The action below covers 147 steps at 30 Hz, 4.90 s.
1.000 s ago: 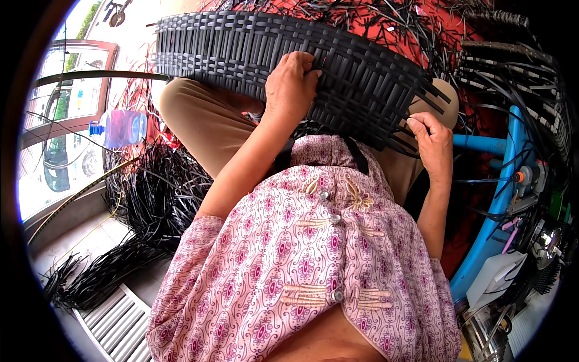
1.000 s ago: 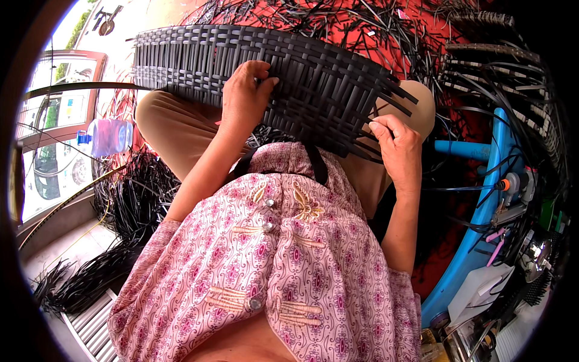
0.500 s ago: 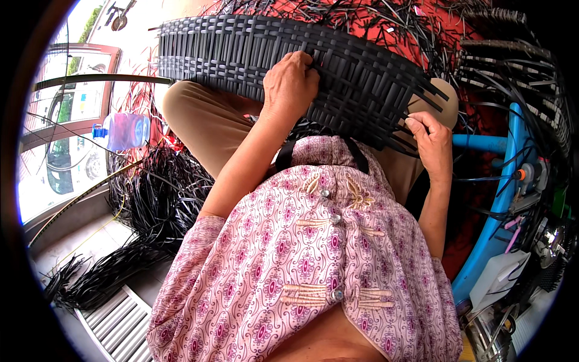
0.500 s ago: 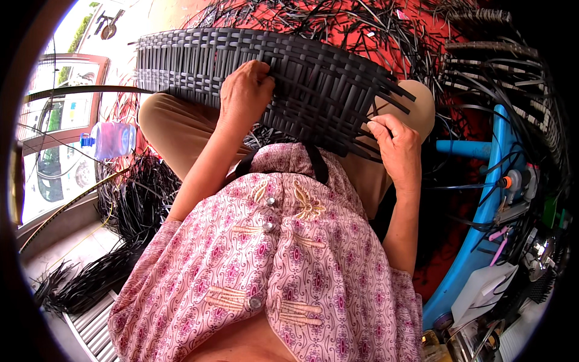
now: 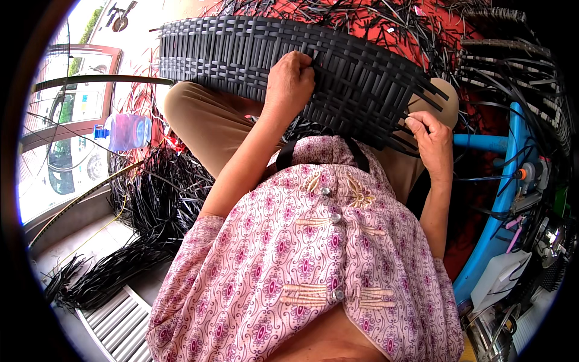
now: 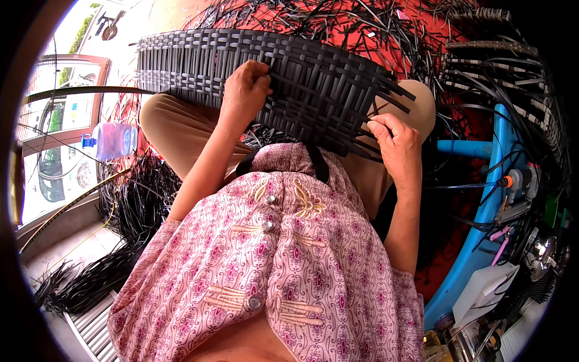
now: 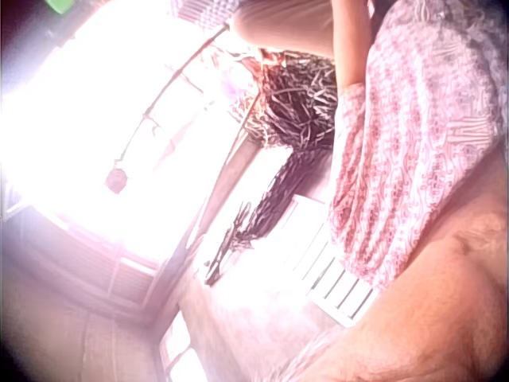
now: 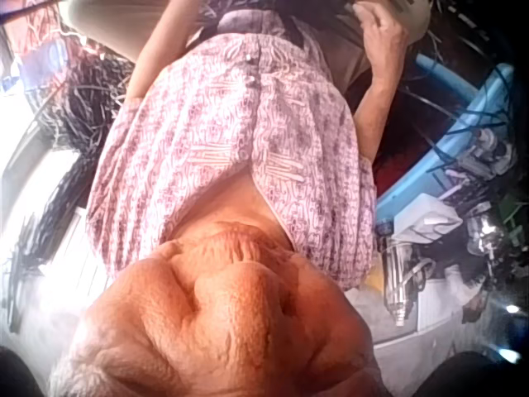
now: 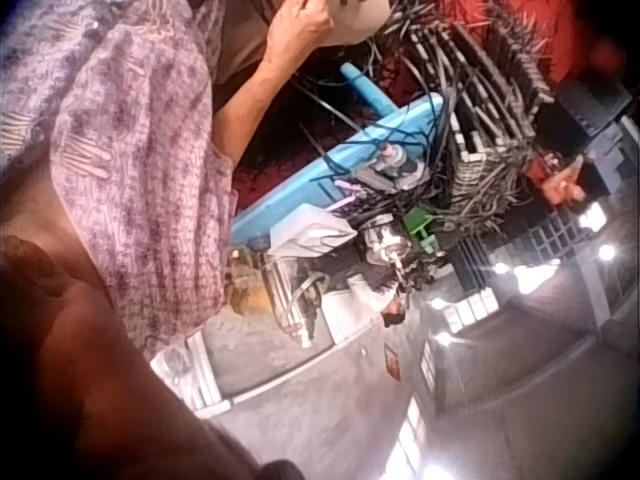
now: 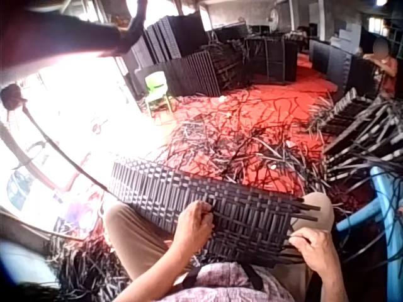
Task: The person sits cross-legged on the floor and weaves a black plastic strip into a large, curved basket frame. They repeatedly interlace the strip through the vertical ribs of the frame, pulling it tight and adjusting the weave pattern by hand.
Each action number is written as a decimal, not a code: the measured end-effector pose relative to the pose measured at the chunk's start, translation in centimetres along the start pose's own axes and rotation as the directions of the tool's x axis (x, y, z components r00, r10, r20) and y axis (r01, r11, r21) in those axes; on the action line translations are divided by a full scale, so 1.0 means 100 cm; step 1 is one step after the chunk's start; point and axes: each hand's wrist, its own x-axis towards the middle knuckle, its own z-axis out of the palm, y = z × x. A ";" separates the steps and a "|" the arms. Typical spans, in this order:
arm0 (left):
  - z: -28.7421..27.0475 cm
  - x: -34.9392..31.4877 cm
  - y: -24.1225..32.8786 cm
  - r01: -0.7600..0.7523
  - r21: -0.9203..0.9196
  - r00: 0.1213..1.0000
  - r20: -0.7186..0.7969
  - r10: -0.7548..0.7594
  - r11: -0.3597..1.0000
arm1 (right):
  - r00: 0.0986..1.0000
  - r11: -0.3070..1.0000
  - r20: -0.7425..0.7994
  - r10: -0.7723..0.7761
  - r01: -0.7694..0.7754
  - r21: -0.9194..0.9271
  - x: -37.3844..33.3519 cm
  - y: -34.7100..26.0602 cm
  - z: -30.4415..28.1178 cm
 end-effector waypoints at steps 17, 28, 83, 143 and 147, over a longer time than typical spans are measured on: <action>0.006 -0.015 0.010 -0.181 0.172 0.972 -0.121 0.203 0.968 | 0.995 0.997 -0.055 -0.080 0.079 -0.016 0.000 -0.007 0.007; 0.007 -0.019 0.015 -0.150 0.033 0.978 -0.142 0.153 0.988 | 0.995 0.998 -0.072 -0.064 0.062 -0.026 -0.004 -0.011 0.002; -0.143 0.001 0.026 -0.320 -0.023 0.937 -0.153 0.313 0.947 | 0.814 0.760 -0.051 -0.579 0.561 0.327 0.088 -0.161 0.115; -0.056 0.020 -0.024 -0.113 -0.019 0.984 0.133 0.115 0.993 | 0.953 0.905 0.129 -0.273 0.300 -0.301 0.092 -0.133 0.147; -0.070 0.020 -0.019 0.148 -0.244 0.965 0.247 -0.086 0.958 | 0.946 0.863 0.144 -0.289 0.323 -0.388 0.093 -0.136 0.150</action>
